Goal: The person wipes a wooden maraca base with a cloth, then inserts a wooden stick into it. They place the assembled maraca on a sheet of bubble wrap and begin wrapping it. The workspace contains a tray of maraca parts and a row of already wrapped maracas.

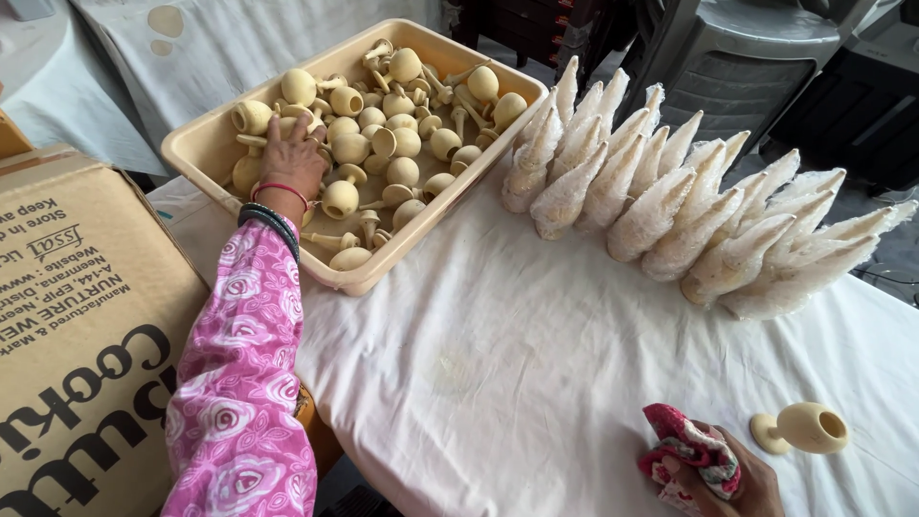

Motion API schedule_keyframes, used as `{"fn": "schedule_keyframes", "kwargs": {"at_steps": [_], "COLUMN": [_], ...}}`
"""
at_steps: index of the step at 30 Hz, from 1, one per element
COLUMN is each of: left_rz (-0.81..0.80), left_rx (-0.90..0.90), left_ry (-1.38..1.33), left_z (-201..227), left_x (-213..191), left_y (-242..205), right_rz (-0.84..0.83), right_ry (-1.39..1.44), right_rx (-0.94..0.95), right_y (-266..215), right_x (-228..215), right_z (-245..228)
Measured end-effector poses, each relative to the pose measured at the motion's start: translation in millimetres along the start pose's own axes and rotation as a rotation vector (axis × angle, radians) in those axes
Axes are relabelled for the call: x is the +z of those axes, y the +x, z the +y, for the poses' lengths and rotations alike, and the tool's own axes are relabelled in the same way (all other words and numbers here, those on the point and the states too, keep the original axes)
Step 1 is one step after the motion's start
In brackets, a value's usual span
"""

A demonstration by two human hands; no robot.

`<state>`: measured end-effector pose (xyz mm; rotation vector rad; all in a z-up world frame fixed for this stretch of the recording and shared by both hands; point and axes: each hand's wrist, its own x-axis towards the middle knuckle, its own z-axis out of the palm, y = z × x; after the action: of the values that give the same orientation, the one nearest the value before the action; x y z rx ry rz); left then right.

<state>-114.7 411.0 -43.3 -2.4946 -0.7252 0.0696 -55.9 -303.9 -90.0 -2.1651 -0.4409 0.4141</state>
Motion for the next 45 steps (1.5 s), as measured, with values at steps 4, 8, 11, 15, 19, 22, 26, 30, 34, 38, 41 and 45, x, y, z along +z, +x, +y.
{"fn": "schedule_keyframes", "kwargs": {"at_steps": [4,8,11,15,19,22,26,30,34,38,41,45], "left_rz": [0.001,0.01,0.261,0.623,0.779,0.949,0.755,0.55,0.387,0.068,-0.092,-0.234], "left_rx": [0.088,0.149,0.136,-0.123,-0.219,-0.177,-0.106,0.262,0.393,0.549,0.552,0.509], "left_ry": [0.228,0.292,0.123,-0.652,-0.837,-0.709,-1.265,-1.596,-1.652,-1.784,-1.821,-1.912], "left_z": [6.7,4.3,2.4,11.6,19.5,20.5,41.8,103.8,194.6,277.1,321.0,363.1], "left_x": [-15.9,-15.2,-12.6,-56.5,-64.7,-73.2,-117.4,-188.3,-219.5,-235.2,-239.0,-231.7], "left_y": [-8.4,-7.6,-5.0,-24.1,-13.9,-10.5,-33.0,-81.2,-119.0,-148.9,-167.5,-190.8], "right_rz": [-0.019,-0.05,-0.071,-0.048,-0.024,-0.052,-0.039,-0.023,0.047,0.299,0.44,0.502], "right_ry": [0.061,0.097,0.102,0.064,0.002,0.033,-0.034,-0.041,0.04,0.047,0.028,-0.021], "right_rx": [-0.042,-0.118,-0.178,-0.158,-0.204,-0.231,-0.308,-0.43,-0.43,-0.479,-0.496,-0.554], "right_y": [-3.4,1.4,-0.7,-7.4,-11.4,-12.5,-14.4,-17.1,-23.6,-25.7,-27.0,-26.1], "right_x": [-0.4,-2.7,-3.0,-1.8,-4.0,-5.3,-8.2,-11.3,-10.2,-6.8,-6.0,-3.3], "right_z": [-7.2,12.6,8.0,-10.9,-21.7,-27.8,-36.0,-36.3,-30.4,-24.9,-25.2,-30.4]}}
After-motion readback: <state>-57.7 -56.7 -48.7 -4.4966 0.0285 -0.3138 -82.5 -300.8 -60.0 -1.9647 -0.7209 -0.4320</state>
